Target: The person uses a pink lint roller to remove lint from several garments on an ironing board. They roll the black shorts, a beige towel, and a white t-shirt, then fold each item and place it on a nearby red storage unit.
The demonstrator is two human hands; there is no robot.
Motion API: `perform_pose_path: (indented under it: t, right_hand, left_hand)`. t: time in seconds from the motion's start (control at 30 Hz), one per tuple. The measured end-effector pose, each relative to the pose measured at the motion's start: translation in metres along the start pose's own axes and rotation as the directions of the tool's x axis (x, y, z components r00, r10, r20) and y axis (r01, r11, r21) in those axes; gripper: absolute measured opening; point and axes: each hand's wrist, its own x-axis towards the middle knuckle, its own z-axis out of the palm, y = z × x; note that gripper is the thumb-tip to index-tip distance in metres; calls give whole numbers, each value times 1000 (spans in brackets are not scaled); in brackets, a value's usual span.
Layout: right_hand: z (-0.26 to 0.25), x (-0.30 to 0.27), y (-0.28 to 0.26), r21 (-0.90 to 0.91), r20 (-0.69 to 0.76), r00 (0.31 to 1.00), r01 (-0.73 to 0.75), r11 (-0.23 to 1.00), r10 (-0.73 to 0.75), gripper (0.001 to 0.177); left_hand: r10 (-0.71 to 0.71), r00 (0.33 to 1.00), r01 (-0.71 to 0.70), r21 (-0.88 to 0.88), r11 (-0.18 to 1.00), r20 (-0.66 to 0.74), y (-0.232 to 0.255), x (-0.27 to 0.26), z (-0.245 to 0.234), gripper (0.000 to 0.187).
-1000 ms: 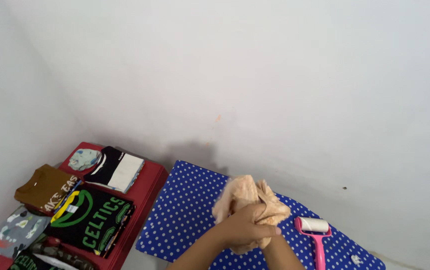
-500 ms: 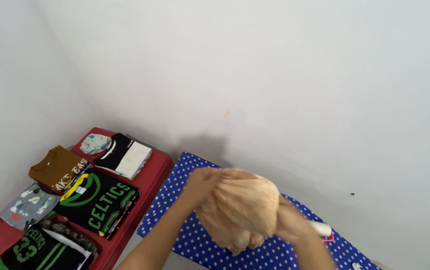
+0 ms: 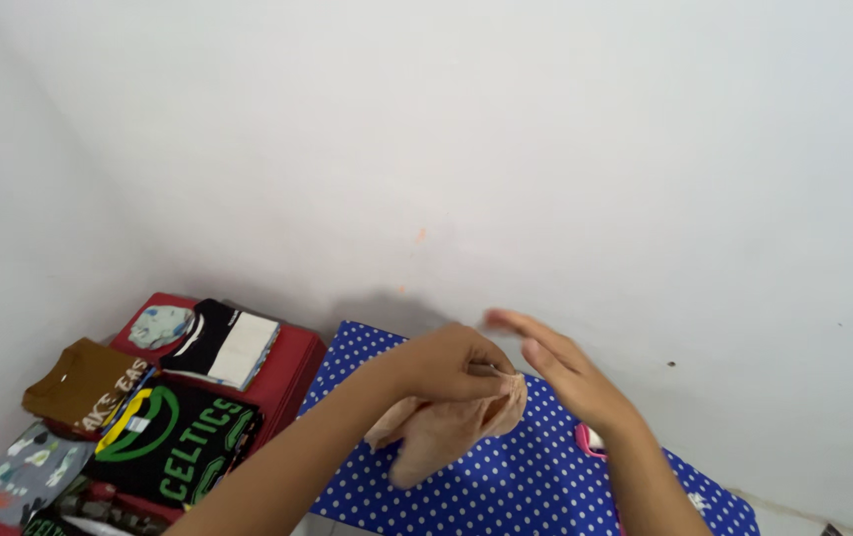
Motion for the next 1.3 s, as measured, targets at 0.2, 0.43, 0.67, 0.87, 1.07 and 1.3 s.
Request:
perform_pose_path:
  t: [0.2, 0.43, 0.67, 0.87, 1.07, 1.3]
  right_hand:
    - [7, 16, -26, -404, -74, 881, -455, 793, 468, 50]
    - [-16, -4, -29, -580, -242, 956, -8, 815, -163, 29]
    - [-16, -22, -36, -842, -285, 942, -156, 516, -179, 18]
    - [-33, -32, -17, -571, -389, 916, -157, 806, -97, 15]
    - [-48, -26, 20, -199, -630, 776, -126, 972, -28, 18]
    - [-62, -68, 9, 89, -711, 677, -181, 979, 190, 17]
  left_hand:
    - [-111, 994, 114, 191, 975, -25, 15, -12, -55, 37]
    - [266, 947, -20, 797, 603, -178, -4, -26, -37, 14]
    - [548, 825, -256, 775, 577, -135, -6, -31, -41, 18]
    - [132, 938, 24, 439, 898, -320, -16, -17, -50, 19]
    - [200, 866, -73, 281, 957, -458, -21, 42, -18, 18]
    - [190, 796, -103, 181, 978, -575, -10, 95, 26, 20]
